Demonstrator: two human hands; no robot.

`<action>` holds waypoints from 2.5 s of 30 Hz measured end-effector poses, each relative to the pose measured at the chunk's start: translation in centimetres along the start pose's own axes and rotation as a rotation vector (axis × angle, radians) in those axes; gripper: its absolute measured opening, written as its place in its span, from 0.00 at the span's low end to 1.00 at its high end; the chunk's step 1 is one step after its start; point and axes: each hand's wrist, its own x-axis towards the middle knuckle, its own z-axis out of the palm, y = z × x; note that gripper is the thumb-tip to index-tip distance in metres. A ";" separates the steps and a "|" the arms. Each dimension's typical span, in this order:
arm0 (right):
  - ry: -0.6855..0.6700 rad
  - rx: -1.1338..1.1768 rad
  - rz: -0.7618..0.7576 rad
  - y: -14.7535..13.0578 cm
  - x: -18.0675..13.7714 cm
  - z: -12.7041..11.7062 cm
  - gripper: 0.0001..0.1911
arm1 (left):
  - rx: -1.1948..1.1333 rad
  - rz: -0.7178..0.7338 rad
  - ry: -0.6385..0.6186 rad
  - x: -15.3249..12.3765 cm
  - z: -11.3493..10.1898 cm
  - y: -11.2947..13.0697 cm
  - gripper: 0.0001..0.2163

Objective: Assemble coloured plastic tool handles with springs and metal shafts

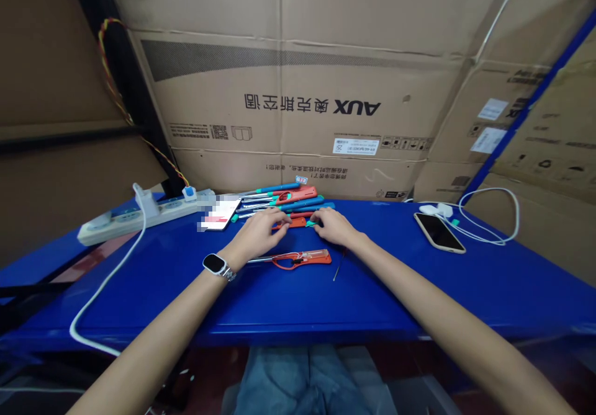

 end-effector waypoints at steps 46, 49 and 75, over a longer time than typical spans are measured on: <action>0.005 1.702 0.100 -5.5 -3.7 0.8 0.24 | -0.181 0.270 0.142 -2.1 0.4 2.0 0.09; -0.006 1.671 0.083 -5.5 -3.6 0.9 0.25 | -0.166 0.313 0.171 -2.1 0.3 2.1 0.11; 0.087 0.309 -0.466 -3.8 -6.4 -0.9 0.09 | -0.355 0.020 -0.146 -4.3 -0.8 0.1 0.08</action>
